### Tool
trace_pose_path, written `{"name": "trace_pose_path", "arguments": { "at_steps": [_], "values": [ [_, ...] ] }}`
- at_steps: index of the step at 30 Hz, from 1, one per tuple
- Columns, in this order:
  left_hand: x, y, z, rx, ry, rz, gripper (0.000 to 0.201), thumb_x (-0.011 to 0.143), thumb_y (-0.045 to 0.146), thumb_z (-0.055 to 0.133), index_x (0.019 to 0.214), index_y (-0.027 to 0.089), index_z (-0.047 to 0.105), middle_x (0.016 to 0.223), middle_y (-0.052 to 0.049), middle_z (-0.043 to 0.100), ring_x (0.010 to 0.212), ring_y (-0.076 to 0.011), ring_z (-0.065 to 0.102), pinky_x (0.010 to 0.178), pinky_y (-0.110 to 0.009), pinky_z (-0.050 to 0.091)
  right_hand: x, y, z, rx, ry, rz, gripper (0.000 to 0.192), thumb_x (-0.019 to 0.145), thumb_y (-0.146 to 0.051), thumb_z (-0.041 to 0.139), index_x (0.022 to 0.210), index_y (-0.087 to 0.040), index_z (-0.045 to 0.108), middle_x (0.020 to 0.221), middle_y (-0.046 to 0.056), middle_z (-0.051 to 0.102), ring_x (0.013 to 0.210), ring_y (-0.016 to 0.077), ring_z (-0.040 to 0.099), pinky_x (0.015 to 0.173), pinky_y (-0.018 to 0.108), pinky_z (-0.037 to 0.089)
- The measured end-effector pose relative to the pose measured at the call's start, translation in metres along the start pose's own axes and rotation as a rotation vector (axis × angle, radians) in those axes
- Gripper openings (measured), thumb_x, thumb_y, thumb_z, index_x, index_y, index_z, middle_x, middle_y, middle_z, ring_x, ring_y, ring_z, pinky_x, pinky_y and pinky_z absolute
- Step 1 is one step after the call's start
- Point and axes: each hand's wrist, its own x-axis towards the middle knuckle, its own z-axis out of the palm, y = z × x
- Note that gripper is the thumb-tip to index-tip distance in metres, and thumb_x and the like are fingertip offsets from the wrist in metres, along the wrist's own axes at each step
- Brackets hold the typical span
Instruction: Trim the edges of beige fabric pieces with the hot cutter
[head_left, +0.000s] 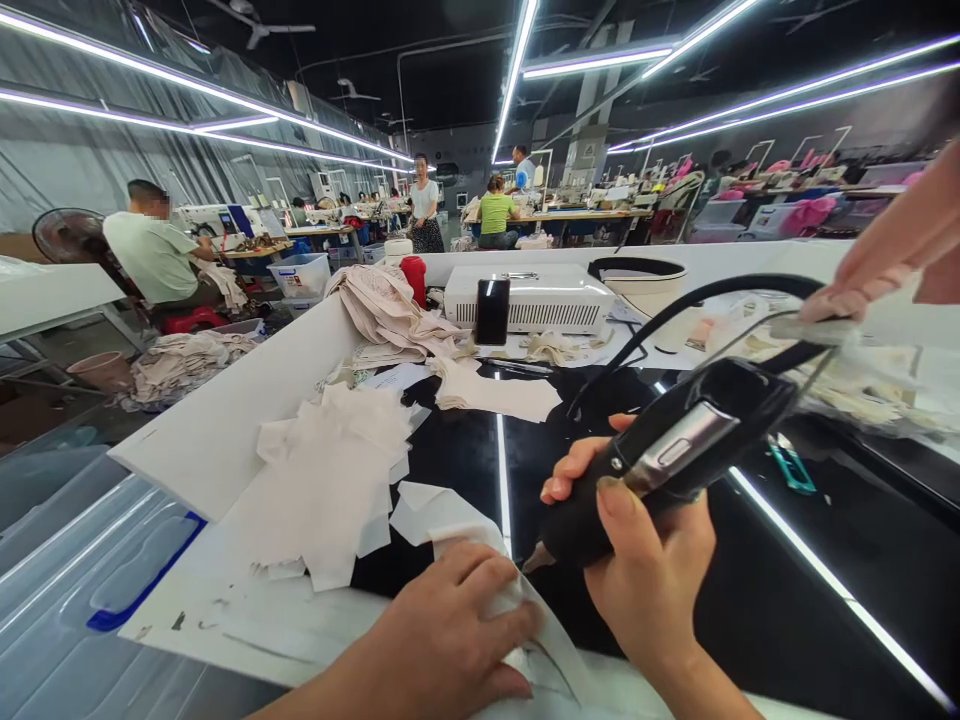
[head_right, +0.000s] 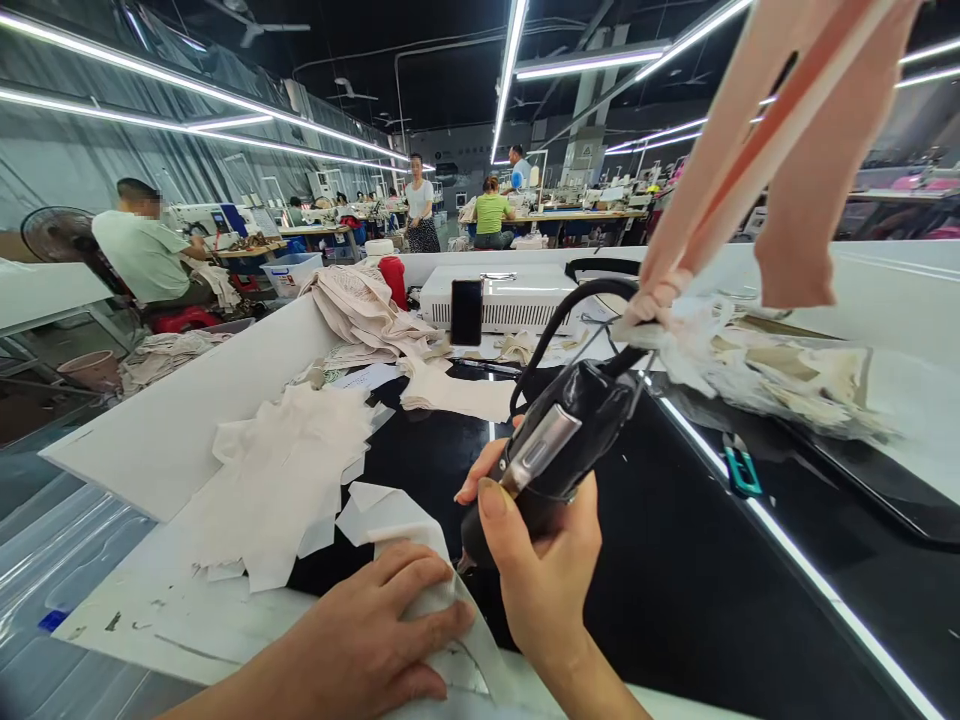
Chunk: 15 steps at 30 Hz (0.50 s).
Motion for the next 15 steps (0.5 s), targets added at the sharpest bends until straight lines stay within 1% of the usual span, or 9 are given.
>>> {"name": "trace_pose_path", "arguments": {
  "at_steps": [4, 11, 15],
  "values": [
    [0.0009, 0.0011, -0.0016, 0.008, -0.006, -0.004, 0.055, 0.101, 0.057, 0.086, 0.135, 0.018, 0.067, 0.13, -0.013, 0.068, 0.12, -0.029, 0.066, 0.111, -0.043, 0.061, -0.0014, 0.0008, -0.0002, 0.021, -0.012, -0.001, 0.031, 0.097, -0.035, 0.086, 0.122, -0.029, 0.069, 0.087, -0.003, 0.074, 0.067, 0.016, 0.07, 0.066, 0.031, 0.063],
    [0.0001, 0.0002, -0.0041, 0.011, -0.027, -0.008, 0.06, 0.098, 0.057, 0.088, 0.138, 0.019, 0.066, 0.13, -0.012, 0.069, 0.122, -0.0294, 0.067, 0.112, -0.044, 0.061, 0.0025, -0.0022, 0.0001, 0.044, 0.013, -0.014, 0.026, 0.098, -0.03, 0.084, 0.12, -0.028, 0.07, 0.087, -0.003, 0.075, 0.067, 0.0153, 0.071, 0.067, 0.031, 0.065],
    [0.0001, 0.0, -0.0041, 0.015, -0.021, -0.005, 0.058, 0.098, 0.06, 0.087, 0.134, 0.02, 0.066, 0.13, -0.013, 0.069, 0.121, -0.0295, 0.067, 0.111, -0.044, 0.062, -0.001, -0.0002, 0.0008, 0.055, -0.029, -0.02, 0.026, 0.099, -0.028, 0.082, 0.122, -0.028, 0.07, 0.089, -0.003, 0.076, 0.067, 0.0158, 0.072, 0.067, 0.031, 0.065]
  ]
}}
